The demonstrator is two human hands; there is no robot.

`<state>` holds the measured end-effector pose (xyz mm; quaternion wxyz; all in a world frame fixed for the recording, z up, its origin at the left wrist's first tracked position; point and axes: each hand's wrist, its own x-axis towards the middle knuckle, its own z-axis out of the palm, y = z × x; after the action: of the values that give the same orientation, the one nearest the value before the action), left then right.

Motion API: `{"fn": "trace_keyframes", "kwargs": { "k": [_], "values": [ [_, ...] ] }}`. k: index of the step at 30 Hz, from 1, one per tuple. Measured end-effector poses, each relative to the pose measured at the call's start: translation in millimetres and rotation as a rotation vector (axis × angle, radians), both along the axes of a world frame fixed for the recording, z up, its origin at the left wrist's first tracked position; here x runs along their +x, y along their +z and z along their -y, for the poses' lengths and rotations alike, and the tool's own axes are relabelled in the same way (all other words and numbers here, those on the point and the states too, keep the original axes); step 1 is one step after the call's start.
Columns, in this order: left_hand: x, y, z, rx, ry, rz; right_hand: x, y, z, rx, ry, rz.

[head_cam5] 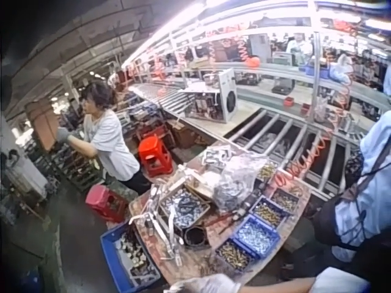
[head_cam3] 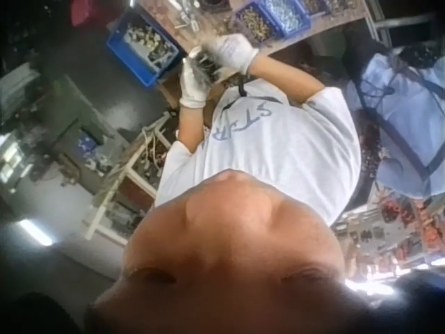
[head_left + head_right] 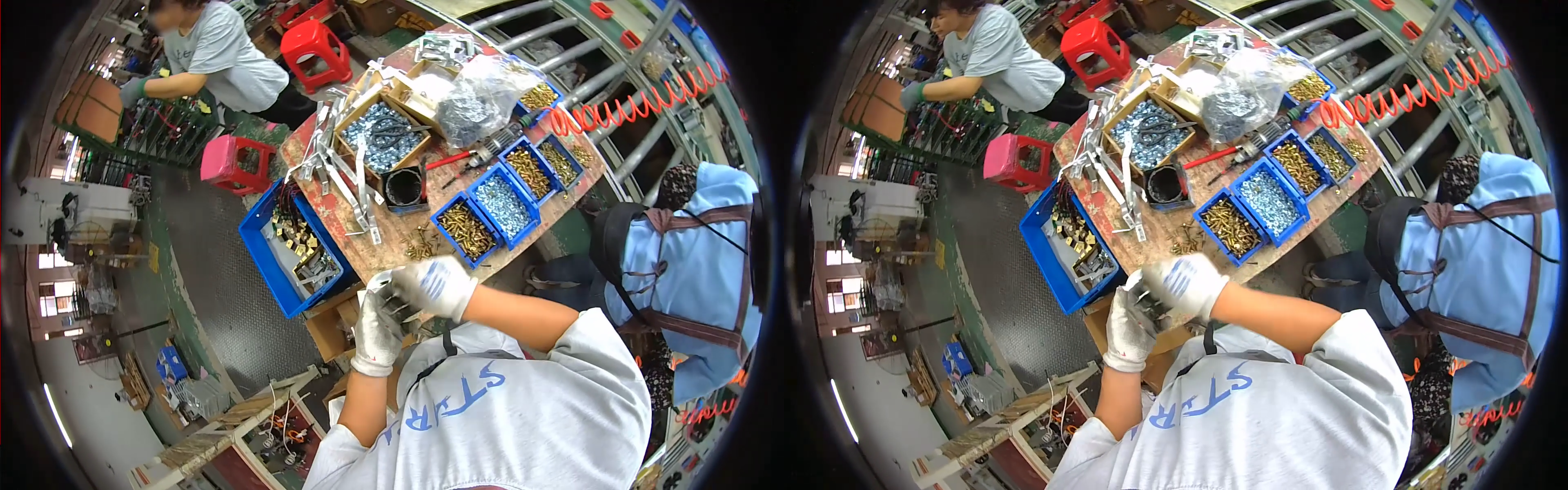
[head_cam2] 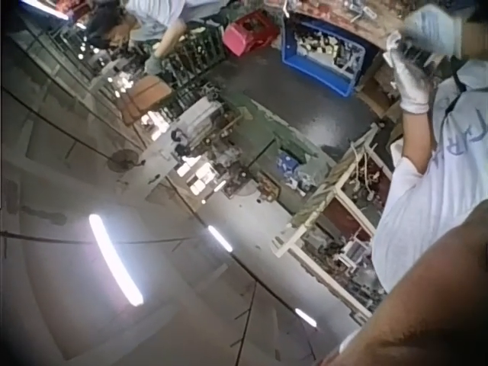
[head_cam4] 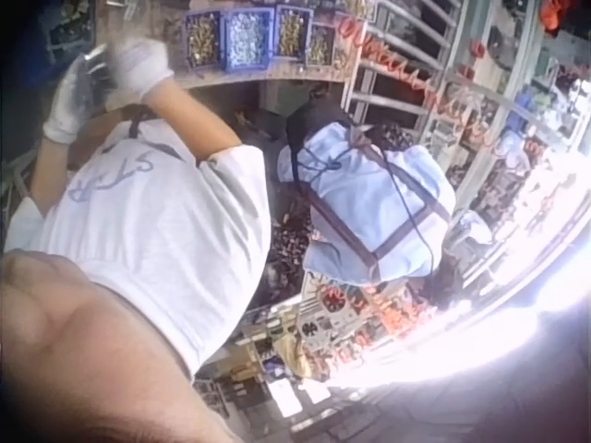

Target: Assembling or testing a power supply component using hand tools in an industrial workshop.

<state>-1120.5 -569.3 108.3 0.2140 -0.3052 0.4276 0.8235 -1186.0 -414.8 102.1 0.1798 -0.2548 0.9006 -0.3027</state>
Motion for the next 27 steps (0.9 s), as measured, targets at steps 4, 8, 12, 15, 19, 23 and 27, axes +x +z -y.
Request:
{"fn": "trace_keyframes", "kwargs": {
  "k": [4, 8, 12, 15, 19, 23, 27],
  "values": [
    [-3, -8, -5, 0.088, 0.029, 0.111, 11, 30, -15, -0.437, -0.021, -0.268],
    [3, -15, 15, 0.216, 0.079, 0.199, -58, 19, -79, -0.411, -0.498, -0.125],
    [14, -1, 26, 0.212, 0.139, 0.065, -177, -115, -217, -0.188, -1.348, -0.122],
    [22, 10, 24, 0.166, 0.148, -0.014, -232, -186, -305, 0.067, -1.474, 0.081],
    [40, 11, 28, -0.135, 0.123, -0.031, -289, -209, -313, -0.176, -1.559, 0.32],
    [43, 18, 30, -0.073, 0.129, -0.017, -291, -197, -312, -0.174, -1.618, 0.357],
    [33, 19, 24, -0.105, 0.173, 0.053, -297, -185, -291, 0.133, -1.602, 0.309]
  ]
}}
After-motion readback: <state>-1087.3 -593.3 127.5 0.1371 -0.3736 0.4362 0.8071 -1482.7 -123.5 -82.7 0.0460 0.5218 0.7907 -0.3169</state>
